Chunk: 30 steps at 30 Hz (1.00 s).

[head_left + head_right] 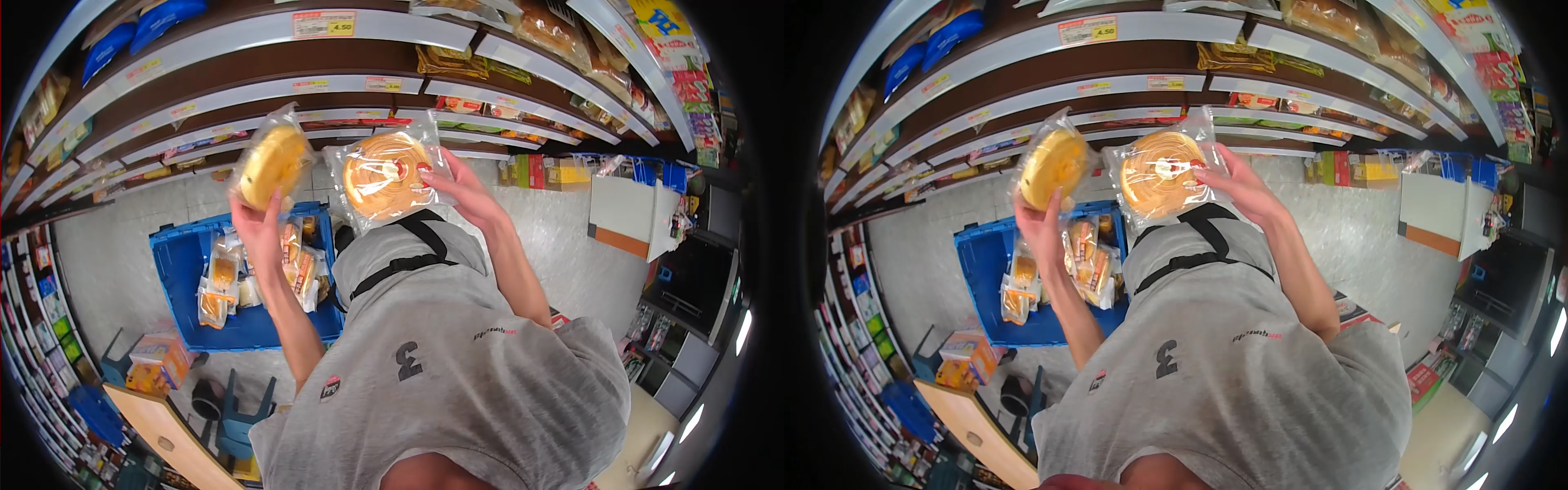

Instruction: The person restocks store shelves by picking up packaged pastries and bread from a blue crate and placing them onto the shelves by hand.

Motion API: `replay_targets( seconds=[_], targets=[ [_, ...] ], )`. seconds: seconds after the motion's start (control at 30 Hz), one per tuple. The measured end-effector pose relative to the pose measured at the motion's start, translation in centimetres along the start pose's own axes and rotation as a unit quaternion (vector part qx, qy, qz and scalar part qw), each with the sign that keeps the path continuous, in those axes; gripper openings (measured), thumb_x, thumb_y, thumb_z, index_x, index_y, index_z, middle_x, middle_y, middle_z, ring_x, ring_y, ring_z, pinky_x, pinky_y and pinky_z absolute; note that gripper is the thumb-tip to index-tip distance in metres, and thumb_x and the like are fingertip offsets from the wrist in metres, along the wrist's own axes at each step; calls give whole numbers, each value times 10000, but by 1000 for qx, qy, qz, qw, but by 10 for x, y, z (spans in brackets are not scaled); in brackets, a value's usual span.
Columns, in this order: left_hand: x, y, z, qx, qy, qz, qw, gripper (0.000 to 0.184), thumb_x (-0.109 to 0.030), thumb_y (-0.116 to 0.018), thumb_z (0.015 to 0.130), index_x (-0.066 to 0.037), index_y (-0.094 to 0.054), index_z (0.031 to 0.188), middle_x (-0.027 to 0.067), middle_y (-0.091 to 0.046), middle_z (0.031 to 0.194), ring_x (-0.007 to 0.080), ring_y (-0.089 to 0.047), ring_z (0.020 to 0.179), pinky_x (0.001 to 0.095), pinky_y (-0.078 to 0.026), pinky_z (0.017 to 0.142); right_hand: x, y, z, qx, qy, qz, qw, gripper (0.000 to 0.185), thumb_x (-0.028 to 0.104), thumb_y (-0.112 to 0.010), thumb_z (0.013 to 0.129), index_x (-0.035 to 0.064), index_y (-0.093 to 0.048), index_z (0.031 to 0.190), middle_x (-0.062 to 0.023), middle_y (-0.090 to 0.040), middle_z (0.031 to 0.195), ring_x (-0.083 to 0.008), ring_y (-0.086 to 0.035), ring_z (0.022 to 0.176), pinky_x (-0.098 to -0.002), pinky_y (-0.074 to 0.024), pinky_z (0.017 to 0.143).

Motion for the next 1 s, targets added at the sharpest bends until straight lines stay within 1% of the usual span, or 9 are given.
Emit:
replay_targets(
  seconds=[0.07, 0.17, 0.27, 0.43, 0.5, 0.67, 0.73, 0.9, 1.0],
  targets=[
    [-36, -12, -7, 28, -146, 215, 965, 454, 90, -685, 794, -48, -624, 1222, 108, -637, 1247, 237, -585, 1188, 354, -472, 1024, -9, -2, 5, 10, -1, -5, 1000, 631, 272, -730, 920, 86, -437, 1447, -64, -568, 1331, -124, -466, 1281, -333, -325, 1114],
    [-81, -65, -31, 173, -351, 419, 819, 478, 111, -641, 712, -125, -718, 1120, 91, -693, 1144, 300, -575, 1219, 510, -376, 1117, -9, -17, 11, 43, -17, 8, 999, 606, 201, -709, 926, 83, -431, 1451, -52, -546, 1364, -126, -464, 1293, -334, -332, 1116],
    [-83, -89, -45, 236, -390, 450, 768, 489, 101, -639, 740, -189, -736, 1122, 69, -659, 1239, 295, -511, 1312, 573, -287, 1165, -22, -18, 19, 97, 19, 66, 993, 597, 126, -680, 924, 80, -419, 1459, -43, -517, 1404, -133, -450, 1320, -341, -335, 1124],
    [-67, -78, -47, 164, -346, 445, 810, 463, 57, -705, 746, -156, -713, 1157, 91, -478, 1477, 370, -367, 1427, 568, -247, 1192, -19, -19, 12, 61, 47, 90, 993, 603, 86, -662, 921, 84, -406, 1467, -50, -493, 1436, -145, -455, 1333, -343, -345, 1127],
    [-63, -65, -45, 77, -260, 382, 883, 460, 21, -733, 765, -119, -683, 1199, 98, -485, 1472, 385, -363, 1428, 545, -254, 1195, -16, -19, 12, 44, 52, 93, 993, 602, 87, -661, 923, 87, -403, 1468, -53, -499, 1431, -148, -470, 1323, -338, -355, 1121],
    [-58, -55, -46, 156, -280, 474, 820, 496, -13, -744, 774, -75, -636, 1254, 143, -560, 1390, 360, -453, 1372, 494, -309, 1176, -3, -28, 15, 95, 59, 16, 994, 629, 174, -706, 925, 98, -400, 1469, -54, -539, 1386, -143, -519, 1276, -335, -351, 1124],
    [-56, -49, -46, 166, -240, 410, 864, 551, 106, -614, 746, -73, -625, 1266, 151, -606, 1304, 354, -527, 1283, 483, -379, 1115, -10, -23, 20, 75, 60, 0, 995, 633, 193, -712, 925, 91, -402, 1467, -54, -547, 1375, -140, -516, 1279, -334, -353, 1121],
    [-42, -21, -57, 105, -111, 368, 917, 453, 70, -607, 804, -1, -604, 1251, 174, -634, 1235, 348, -595, 1164, 400, -446, 1010, -4, -22, 37, 17, 26, -12, 999, 692, 237, -728, 923, 51, -369, 1486, -71, -561, 1361, -144, -507, 1287, -332, -345, 1125],
    [-7, 16, -68, 29, -60, 352, 934, 359, 10, -610, 887, 25, -594, 1245, 179, -651, 1190, 311, -618, 1103, 362, -463, 961, 27, -28, 54, -23, 86, -6, 996, 814, 340, -772, 879, 4, -359, 1494, -114, -478, 1464, -182, -415, 1371, -362, -272, 1170]
  ],
)
Point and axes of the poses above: each hand's wrist, its own z-axis towards the middle knuckle, its own y-axis out of the back of the hand, x = y × z, the point moved 5 cm from there along z, towards the middle knuckle
